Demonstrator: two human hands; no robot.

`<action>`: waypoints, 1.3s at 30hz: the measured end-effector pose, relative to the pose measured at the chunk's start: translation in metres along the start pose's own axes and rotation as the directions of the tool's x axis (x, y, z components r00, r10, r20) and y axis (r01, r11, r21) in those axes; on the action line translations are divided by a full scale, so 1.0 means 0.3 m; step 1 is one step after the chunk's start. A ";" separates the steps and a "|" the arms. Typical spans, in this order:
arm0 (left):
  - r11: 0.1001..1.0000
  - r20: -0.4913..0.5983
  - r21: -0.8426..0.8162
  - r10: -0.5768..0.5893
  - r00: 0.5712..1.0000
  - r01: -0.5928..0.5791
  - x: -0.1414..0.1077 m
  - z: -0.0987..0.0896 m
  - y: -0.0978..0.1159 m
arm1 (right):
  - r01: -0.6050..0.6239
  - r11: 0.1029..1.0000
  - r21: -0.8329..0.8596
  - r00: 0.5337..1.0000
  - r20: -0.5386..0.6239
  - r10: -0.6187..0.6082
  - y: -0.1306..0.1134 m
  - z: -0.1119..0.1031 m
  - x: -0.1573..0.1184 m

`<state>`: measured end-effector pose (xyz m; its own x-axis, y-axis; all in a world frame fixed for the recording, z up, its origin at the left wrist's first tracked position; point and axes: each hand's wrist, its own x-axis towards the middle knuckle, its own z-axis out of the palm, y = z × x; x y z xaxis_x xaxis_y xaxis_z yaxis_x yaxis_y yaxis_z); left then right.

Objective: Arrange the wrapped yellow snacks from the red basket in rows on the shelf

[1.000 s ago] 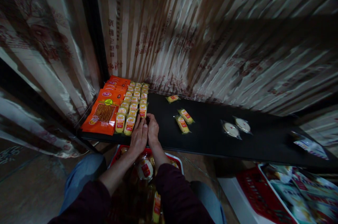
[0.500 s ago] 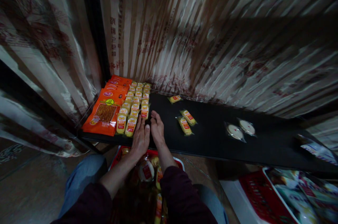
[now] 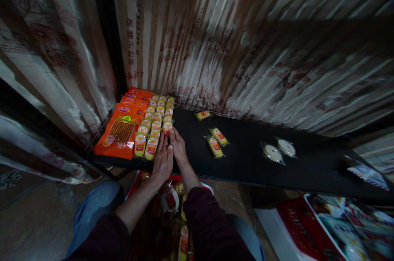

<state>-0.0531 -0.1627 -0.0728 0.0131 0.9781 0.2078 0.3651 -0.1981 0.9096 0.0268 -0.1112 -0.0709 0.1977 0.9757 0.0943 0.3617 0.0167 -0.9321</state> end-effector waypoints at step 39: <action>0.827 0.288 0.314 0.384 0.877 -0.466 -0.240 -0.032 -0.092 | 0.214 0.944 -0.250 0.974 -0.022 -0.226 0.046 -0.117 -0.419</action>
<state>-0.0732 -0.2283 -0.1093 0.4198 0.8002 0.4282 0.5882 -0.5992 0.5431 0.0389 -0.2414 -0.0833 0.1307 0.9415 0.3106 0.6114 0.1701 -0.7728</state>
